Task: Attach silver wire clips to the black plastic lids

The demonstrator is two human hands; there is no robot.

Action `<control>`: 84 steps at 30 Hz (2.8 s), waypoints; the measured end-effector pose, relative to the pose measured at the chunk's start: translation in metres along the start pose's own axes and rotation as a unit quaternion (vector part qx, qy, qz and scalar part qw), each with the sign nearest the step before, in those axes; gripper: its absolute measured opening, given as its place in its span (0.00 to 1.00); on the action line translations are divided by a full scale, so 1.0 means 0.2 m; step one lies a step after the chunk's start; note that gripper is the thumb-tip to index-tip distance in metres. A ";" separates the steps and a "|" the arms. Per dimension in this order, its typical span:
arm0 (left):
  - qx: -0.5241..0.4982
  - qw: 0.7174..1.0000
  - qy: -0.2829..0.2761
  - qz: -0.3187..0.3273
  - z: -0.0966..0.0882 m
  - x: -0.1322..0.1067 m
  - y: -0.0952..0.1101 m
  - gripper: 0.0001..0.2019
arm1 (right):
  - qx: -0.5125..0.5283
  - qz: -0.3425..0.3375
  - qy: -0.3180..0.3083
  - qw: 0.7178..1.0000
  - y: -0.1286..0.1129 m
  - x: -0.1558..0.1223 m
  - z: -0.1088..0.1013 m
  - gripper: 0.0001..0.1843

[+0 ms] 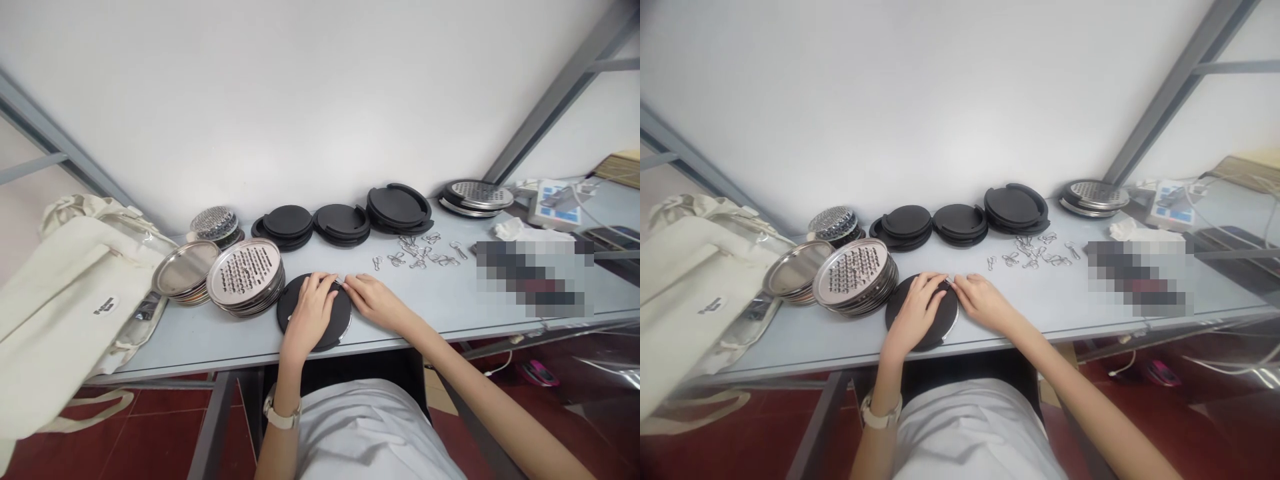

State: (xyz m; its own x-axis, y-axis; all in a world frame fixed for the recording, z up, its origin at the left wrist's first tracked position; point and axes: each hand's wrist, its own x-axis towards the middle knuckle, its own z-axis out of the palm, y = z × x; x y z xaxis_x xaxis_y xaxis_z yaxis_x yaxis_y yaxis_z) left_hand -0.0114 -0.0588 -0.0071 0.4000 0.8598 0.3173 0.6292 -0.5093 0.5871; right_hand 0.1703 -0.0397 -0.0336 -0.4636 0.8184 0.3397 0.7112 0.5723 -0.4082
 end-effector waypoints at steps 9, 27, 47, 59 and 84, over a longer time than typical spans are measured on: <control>0.013 1.000 -0.006 0.005 0.00 0.01 -0.01 0.15 | -0.008 -0.003 -0.008 1.000 0.00 -0.01 0.00 0.12; 0.011 1.000 -0.025 0.001 0.00 0.01 0.00 0.15 | -0.017 -0.006 0.007 1.000 0.02 -0.02 0.00 0.11; 0.051 0.998 -0.022 -0.013 0.02 0.01 0.03 0.15 | -0.034 -0.002 0.003 0.999 0.02 -0.02 0.01 0.11; 0.065 0.998 -0.008 -0.021 0.04 0.01 0.05 0.15 | -0.029 0.013 0.004 0.999 0.01 -0.02 0.00 0.10; 0.064 0.998 -0.005 -0.022 0.04 0.01 0.05 0.14 | -0.032 0.019 -0.008 0.999 0.02 -0.02 0.01 0.11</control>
State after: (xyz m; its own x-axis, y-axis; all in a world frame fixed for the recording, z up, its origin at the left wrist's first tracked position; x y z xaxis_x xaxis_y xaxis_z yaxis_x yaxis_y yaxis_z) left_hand 0.0003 -0.0623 -0.0069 0.3758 0.8814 0.2863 0.7263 -0.4720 0.4998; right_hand 0.1744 -0.0413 -0.0380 -0.4439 0.8403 0.3112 0.7607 0.5370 -0.3648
